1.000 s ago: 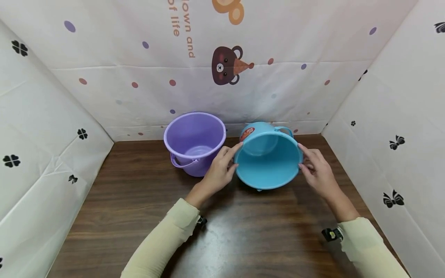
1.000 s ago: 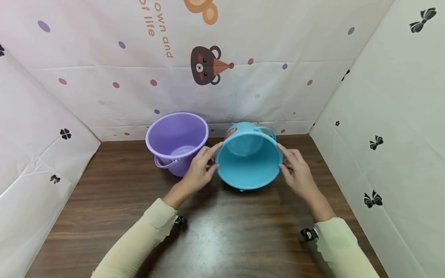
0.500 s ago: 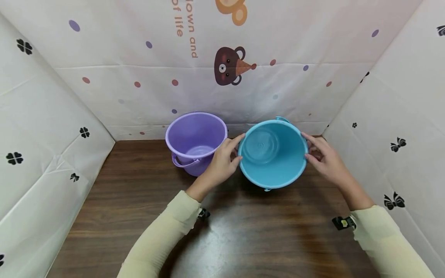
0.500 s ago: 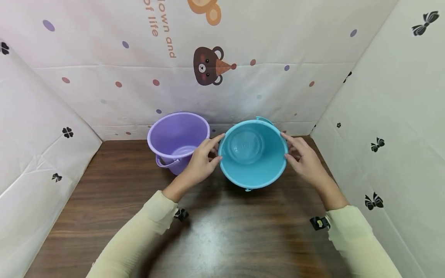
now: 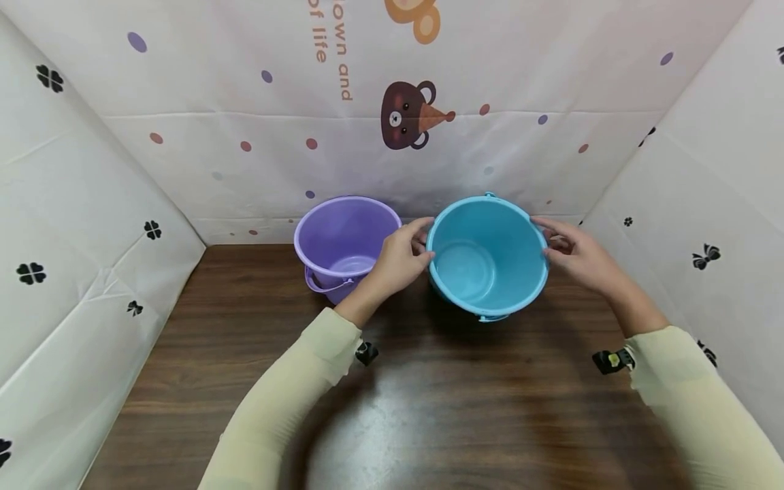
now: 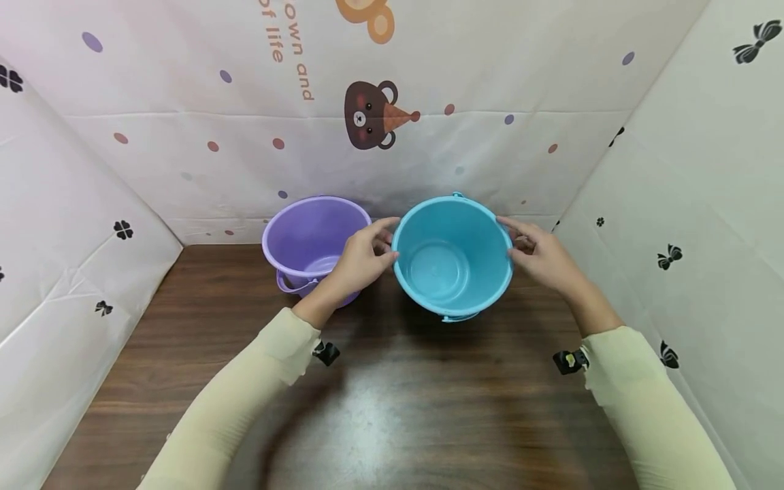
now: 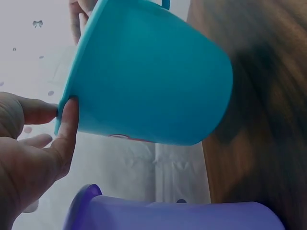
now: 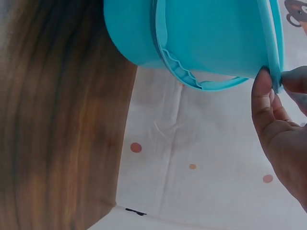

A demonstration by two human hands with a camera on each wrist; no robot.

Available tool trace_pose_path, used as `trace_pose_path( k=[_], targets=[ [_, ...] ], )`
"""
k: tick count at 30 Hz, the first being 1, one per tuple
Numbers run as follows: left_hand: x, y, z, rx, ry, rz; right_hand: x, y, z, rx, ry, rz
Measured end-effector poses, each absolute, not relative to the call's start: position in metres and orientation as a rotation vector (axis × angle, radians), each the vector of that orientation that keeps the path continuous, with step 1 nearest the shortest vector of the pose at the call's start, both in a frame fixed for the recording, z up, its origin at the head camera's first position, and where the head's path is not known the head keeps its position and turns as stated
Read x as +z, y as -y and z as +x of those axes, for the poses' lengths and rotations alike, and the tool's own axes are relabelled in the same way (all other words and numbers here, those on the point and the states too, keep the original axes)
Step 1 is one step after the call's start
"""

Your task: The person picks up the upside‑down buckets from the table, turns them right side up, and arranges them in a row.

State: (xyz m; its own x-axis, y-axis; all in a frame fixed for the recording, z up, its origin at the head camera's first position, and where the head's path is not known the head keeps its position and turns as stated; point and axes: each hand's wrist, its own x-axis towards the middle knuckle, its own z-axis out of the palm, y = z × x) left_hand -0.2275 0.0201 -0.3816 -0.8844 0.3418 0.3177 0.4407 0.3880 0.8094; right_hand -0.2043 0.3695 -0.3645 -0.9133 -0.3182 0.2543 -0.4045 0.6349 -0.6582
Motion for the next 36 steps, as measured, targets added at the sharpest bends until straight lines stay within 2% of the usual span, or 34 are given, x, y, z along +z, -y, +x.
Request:
trace_pose_path(
  k=[4, 11, 25, 36],
  targets=[
    [-0.379, -0.023, -0.236, -1.560, 2.573, -0.645, -0.358, -0.369, -0.215, 1.141, 2.845, 0.468],
    [-0.372, -0.027, -0.248, -1.652, 2.630, -0.559, -0.352, -0.366, -0.236, 1.132, 2.994, 0.384],
    [-0.367, -0.033, -0.262, -1.617, 2.809, -0.420, -0.349, -0.364, -0.252, 1.126, 3.104, 0.370],
    [-0.362, -0.031, -0.256, -1.421, 2.919, -0.491, -0.361, -0.365, -0.250, 1.107, 3.107, 0.405]
  ],
)
